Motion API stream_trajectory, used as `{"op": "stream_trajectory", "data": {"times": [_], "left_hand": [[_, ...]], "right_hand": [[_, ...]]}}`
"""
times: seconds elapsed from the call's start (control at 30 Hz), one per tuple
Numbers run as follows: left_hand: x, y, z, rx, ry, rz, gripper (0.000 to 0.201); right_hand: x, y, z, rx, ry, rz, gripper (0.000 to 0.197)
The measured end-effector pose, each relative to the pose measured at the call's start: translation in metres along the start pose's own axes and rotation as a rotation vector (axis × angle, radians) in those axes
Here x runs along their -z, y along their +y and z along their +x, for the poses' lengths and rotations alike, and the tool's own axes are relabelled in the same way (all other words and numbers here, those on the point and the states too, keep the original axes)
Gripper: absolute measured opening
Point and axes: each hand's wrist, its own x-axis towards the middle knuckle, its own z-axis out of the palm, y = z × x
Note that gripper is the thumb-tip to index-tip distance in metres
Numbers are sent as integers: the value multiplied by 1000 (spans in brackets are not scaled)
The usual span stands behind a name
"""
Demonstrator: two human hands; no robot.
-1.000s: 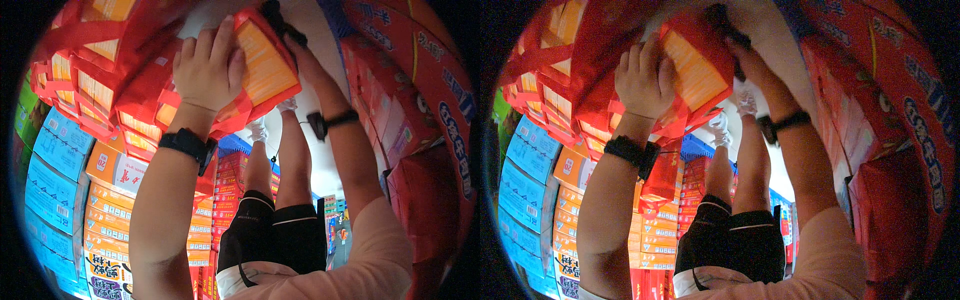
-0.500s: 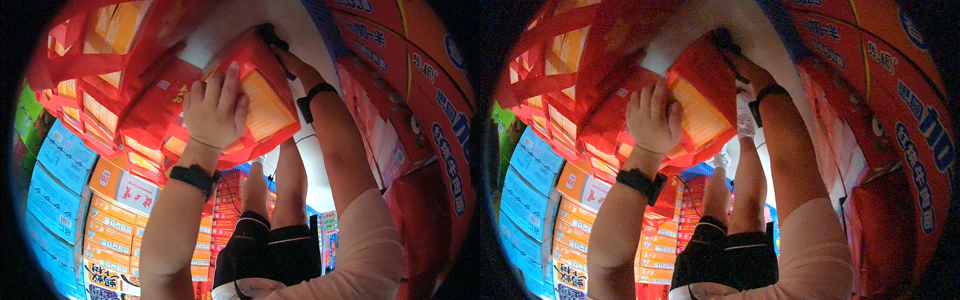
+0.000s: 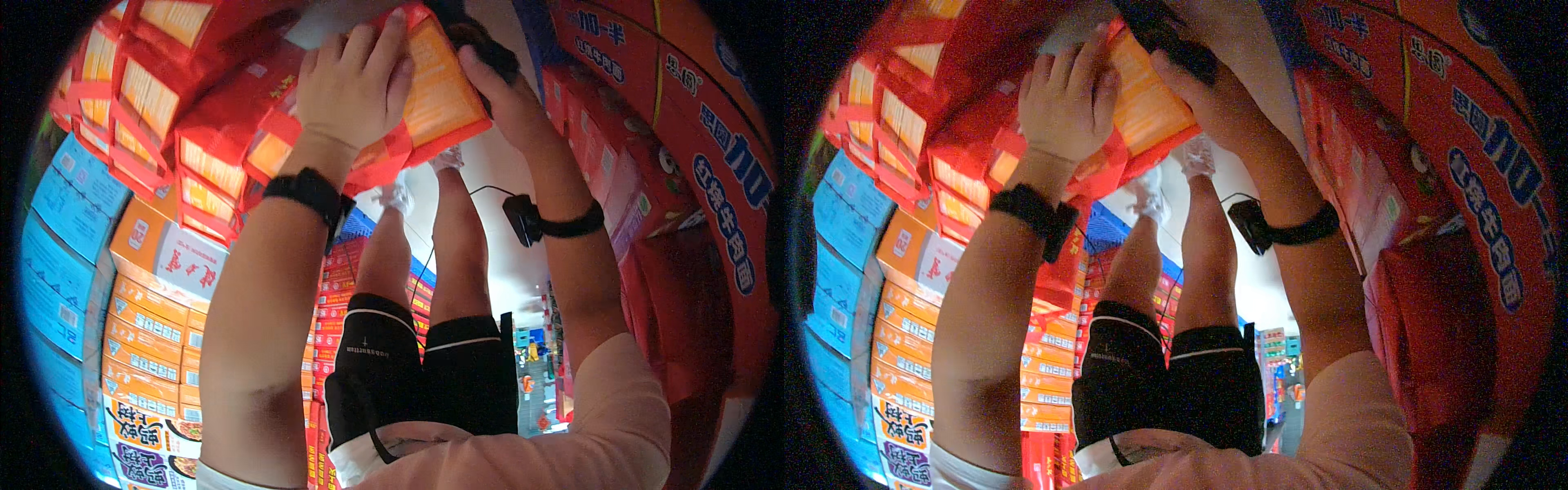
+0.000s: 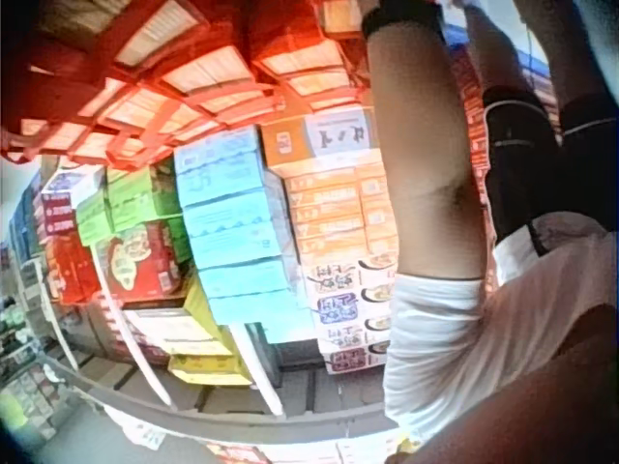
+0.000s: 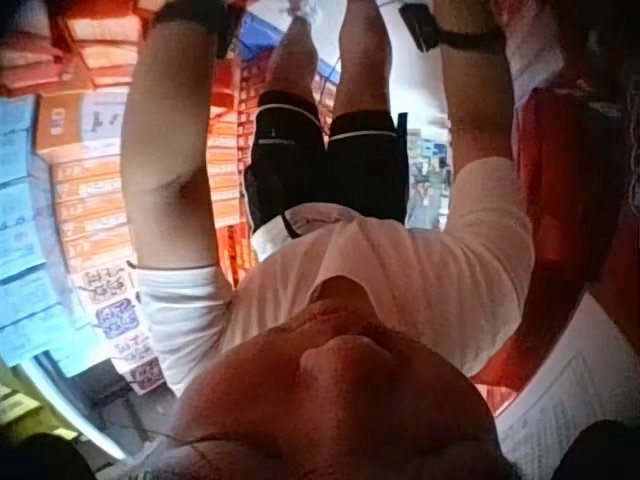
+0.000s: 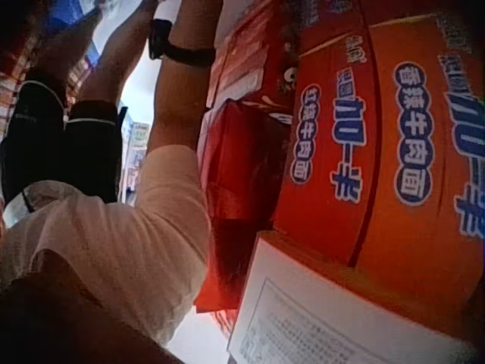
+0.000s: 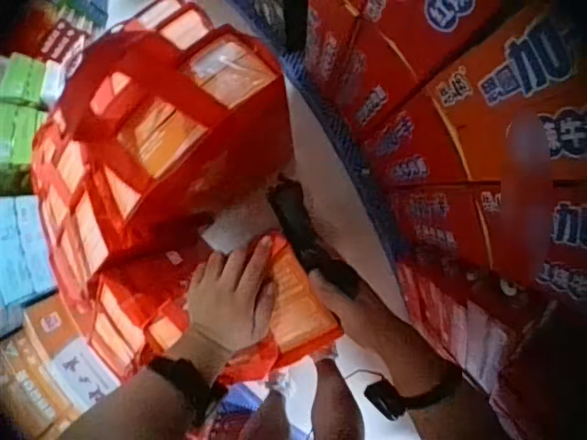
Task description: The person wipes the exterior surfaces of several red and orange gift boxes with a grey cloth, handling them one at a time and moving them within the stacks.
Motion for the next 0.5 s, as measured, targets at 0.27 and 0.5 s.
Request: {"op": "stream_trajectory", "data": {"times": [0.27, 0.5], "left_hand": [[20, 4, 0, 133, -156, -346, 48], [60, -39, -55, 338, -60, -2071, 77]], "right_hand": [[-1, -68, -84, 152, 260, -140, 57], [-85, -132, -82, -38, 130, 285, 61]]}}
